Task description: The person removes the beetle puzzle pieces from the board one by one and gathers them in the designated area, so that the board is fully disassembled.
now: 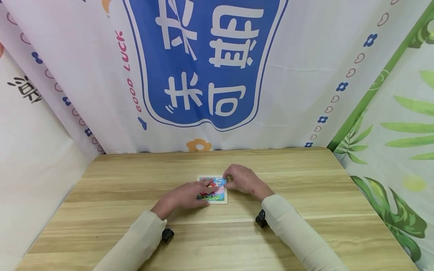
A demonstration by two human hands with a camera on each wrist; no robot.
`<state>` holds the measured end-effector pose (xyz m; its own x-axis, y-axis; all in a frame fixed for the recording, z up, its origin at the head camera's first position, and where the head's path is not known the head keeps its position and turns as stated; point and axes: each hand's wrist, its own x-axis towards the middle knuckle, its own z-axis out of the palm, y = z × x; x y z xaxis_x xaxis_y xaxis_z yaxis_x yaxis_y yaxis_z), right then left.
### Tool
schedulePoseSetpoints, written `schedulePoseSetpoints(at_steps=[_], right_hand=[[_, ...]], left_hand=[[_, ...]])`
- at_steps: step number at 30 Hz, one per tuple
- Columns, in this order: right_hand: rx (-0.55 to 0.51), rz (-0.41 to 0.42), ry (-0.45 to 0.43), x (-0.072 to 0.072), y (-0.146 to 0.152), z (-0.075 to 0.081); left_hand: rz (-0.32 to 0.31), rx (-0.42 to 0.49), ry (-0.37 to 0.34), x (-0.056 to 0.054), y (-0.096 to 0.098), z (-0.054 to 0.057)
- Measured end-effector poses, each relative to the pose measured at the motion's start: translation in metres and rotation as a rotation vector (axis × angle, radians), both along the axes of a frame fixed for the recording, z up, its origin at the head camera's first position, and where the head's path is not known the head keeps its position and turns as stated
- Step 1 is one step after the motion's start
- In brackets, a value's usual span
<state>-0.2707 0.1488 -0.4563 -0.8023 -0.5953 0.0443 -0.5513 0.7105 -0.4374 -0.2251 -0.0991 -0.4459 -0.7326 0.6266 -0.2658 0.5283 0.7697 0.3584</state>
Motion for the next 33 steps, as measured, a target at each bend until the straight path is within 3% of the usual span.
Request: schedulePoseSetpoints(at_steps=[6, 14, 33], right_hand=[[-0.009, -0.002, 0.041, -0.002, 0.008, -0.001], [-0.015, -0.038, 0.029, 0.0, 0.032, 0.0], [-0.094, -0.149, 0.027, -0.011, 0.127, 0.009]], left_hand=[[-0.003, 0.001, -0.003, 0.0, 0.0, 0.0], [-0.004, 0.013, -0.006, 0.0, -0.001, -0.002], [-0.004, 0.043, -0.016, 0.003, -0.002, -0.002]])
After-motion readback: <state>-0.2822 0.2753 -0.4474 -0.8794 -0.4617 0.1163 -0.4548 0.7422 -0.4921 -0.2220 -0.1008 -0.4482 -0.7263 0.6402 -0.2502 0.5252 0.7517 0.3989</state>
